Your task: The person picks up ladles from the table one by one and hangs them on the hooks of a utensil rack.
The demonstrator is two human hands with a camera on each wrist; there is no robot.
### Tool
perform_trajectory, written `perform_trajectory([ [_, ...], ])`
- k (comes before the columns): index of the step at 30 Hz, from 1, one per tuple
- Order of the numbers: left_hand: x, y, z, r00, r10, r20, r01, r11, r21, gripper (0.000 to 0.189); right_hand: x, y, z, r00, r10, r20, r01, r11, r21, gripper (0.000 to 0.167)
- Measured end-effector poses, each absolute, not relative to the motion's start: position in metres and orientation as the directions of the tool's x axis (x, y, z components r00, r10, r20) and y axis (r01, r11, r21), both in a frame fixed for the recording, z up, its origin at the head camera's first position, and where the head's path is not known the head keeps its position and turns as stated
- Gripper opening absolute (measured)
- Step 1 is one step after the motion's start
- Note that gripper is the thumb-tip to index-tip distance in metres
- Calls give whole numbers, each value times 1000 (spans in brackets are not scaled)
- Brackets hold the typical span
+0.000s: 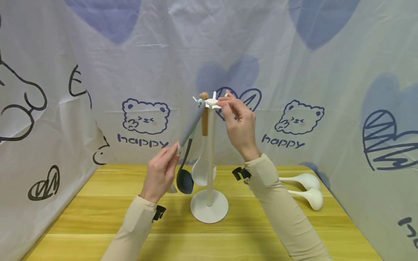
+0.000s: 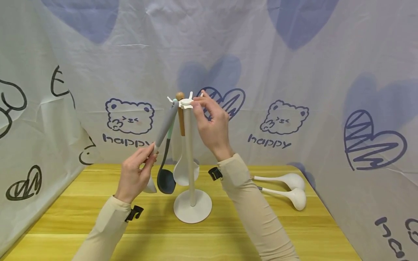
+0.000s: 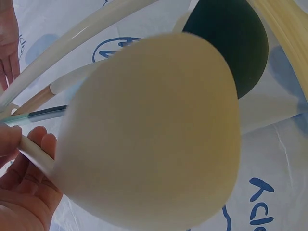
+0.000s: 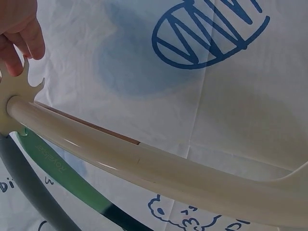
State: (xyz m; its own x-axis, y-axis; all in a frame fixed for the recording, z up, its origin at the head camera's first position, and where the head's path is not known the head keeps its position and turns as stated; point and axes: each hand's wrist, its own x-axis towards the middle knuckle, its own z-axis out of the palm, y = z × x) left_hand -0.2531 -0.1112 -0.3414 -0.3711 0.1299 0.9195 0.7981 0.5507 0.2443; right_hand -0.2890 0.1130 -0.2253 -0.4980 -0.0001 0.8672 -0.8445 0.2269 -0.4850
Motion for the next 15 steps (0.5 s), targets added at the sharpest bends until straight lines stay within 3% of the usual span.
perform_trajectory([
  [15, -253, -106, -352, -403, 168, 900, 791, 558, 251, 40, -288, 112, -227, -487, 6, 873, -856, 192, -479, 22],
])
